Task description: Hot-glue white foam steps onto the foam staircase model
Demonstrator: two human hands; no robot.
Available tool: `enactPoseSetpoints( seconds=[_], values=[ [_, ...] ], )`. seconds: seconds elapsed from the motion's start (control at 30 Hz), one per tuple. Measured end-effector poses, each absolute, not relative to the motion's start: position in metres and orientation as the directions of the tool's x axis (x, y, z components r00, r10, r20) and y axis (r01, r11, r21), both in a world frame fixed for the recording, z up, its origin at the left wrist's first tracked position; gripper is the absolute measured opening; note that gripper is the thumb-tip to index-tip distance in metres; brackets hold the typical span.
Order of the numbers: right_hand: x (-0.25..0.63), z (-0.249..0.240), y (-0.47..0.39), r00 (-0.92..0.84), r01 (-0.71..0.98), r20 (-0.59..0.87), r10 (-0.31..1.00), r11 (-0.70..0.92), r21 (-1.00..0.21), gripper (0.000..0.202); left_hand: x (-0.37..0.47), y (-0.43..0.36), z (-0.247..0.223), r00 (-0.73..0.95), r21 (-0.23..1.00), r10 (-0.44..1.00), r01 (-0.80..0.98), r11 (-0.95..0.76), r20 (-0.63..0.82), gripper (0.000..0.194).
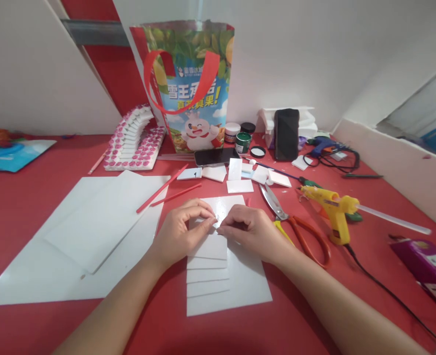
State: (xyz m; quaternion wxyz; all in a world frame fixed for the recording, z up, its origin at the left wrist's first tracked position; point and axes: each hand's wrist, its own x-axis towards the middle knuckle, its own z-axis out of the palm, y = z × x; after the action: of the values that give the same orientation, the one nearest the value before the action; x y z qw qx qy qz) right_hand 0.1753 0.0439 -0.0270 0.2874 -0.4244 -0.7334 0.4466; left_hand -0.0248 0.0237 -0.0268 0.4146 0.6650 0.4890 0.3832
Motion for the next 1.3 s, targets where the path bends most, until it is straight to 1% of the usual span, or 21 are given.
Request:
enactPoseSetpoints(
  seconds=[0.63, 0.87, 1.03, 1.2, 1.3],
  values=[
    [0.1743, -0.0243, 0.0436, -0.474, 0.418, 0.019, 0.880, 0.244, -0.875, 0.020, -0.0242, 0.0256, -0.0283, 0.245, 0.926, 0.963, 0.327, -0.190, 0.111, 0.018],
    [0.1777, -0.0255, 0.0436, -0.489, 0.384, 0.002, 0.872, 0.217, -0.897, 0.007, -0.0250, 0.0256, -0.0292, 0.249, 0.928, 0.961, 0.317, -0.196, 0.118, 0.017],
    [0.1808, -0.0281, 0.0445, -0.492, 0.345, 0.041, 0.869, 0.238, -0.908, 0.017, -0.0275, 0.0247, -0.0319, 0.246, 0.929, 0.964, 0.322, -0.184, 0.105, 0.016],
    [0.1830, -0.0281, 0.0443, -0.461, 0.346, 0.049, 0.886, 0.231, -0.910, 0.017, -0.0284, 0.0238, -0.0330, 0.249, 0.931, 0.963, 0.317, -0.182, 0.103, 0.016],
    [0.1839, -0.0257, 0.0434, -0.471, 0.339, 0.077, 0.879, 0.261, -0.904, 0.017, -0.0276, 0.0235, -0.0322, 0.249, 0.926, 0.962, 0.324, -0.193, 0.114, 0.016]
  ],
)
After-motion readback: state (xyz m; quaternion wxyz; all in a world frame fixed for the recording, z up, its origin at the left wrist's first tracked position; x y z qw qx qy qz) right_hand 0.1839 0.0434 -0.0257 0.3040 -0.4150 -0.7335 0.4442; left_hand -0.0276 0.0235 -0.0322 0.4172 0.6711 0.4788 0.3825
